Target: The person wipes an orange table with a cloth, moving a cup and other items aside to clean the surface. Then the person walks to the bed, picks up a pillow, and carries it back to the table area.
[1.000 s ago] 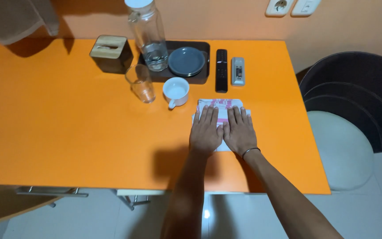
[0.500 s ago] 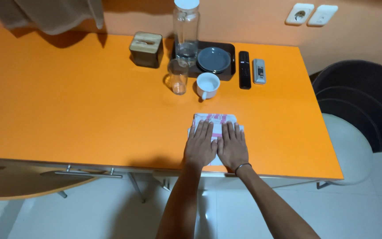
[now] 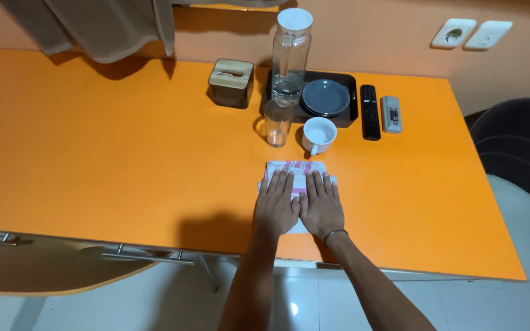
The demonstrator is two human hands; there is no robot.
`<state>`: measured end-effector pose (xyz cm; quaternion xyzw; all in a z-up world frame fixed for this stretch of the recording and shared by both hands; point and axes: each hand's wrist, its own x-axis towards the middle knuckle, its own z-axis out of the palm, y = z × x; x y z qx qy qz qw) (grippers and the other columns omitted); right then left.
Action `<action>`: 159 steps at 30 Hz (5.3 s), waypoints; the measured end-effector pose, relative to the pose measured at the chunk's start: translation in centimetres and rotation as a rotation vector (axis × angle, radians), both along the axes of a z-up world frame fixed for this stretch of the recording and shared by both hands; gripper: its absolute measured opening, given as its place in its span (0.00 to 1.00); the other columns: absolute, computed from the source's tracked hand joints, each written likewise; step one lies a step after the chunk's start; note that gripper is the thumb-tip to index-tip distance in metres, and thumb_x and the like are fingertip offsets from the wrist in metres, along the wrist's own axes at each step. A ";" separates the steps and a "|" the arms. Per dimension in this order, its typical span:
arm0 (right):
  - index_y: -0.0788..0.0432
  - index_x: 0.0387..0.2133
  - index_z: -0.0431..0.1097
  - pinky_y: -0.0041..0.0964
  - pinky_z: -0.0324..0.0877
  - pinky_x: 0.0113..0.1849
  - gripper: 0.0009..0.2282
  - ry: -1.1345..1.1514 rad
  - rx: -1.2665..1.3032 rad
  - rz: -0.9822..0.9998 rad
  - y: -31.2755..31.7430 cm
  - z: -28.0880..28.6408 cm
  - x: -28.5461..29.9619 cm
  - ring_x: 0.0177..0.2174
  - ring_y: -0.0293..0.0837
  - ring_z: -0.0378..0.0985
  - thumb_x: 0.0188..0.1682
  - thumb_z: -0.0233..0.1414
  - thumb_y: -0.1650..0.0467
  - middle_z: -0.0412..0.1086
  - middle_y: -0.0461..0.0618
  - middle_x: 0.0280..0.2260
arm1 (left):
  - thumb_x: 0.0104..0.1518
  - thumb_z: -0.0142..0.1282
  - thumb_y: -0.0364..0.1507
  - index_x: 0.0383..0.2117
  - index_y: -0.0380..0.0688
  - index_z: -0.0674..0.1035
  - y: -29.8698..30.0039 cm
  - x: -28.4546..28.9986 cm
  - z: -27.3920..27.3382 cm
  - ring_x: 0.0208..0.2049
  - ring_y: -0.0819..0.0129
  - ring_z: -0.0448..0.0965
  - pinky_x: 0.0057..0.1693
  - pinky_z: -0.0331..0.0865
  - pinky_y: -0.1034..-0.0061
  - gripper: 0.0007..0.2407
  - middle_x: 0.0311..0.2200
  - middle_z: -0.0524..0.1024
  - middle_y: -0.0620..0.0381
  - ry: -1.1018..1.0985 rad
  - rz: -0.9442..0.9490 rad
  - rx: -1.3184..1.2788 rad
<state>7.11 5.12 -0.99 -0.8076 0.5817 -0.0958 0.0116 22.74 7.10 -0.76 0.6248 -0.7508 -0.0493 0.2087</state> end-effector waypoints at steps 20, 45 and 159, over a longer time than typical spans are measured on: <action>0.64 0.67 0.52 0.56 0.41 0.66 0.28 -0.049 -0.032 -0.023 0.4 0.4 2.5 0.68 0.60 0.44 0.57 0.33 0.60 0.50 0.61 0.68 | 0.57 0.48 0.36 0.63 0.34 0.67 0.1 2.4 0.3 0.69 0.50 0.57 0.72 0.42 0.52 0.27 0.65 0.64 0.42 0.030 -0.025 -0.155; 0.61 0.66 0.51 0.54 0.41 0.64 0.27 -0.029 0.003 -0.091 8.2 0.8 6.3 0.68 0.59 0.44 0.56 0.34 0.60 0.48 0.57 0.68 | 0.62 0.38 0.39 0.69 0.39 0.55 6.3 6.1 2.1 0.73 0.56 0.41 0.73 0.26 0.54 0.29 0.71 0.49 0.47 -0.126 -0.086 0.196; 0.58 0.69 0.46 0.53 0.38 0.65 0.28 -0.027 0.037 0.437 -0.7 -0.5 3.2 0.69 0.56 0.39 0.57 0.31 0.58 0.43 0.57 0.70 | 0.61 0.38 0.43 0.67 0.45 0.59 4.6 -0.3 -2.7 0.72 0.63 0.44 0.72 0.30 0.55 0.28 0.70 0.52 0.53 -0.034 0.583 0.025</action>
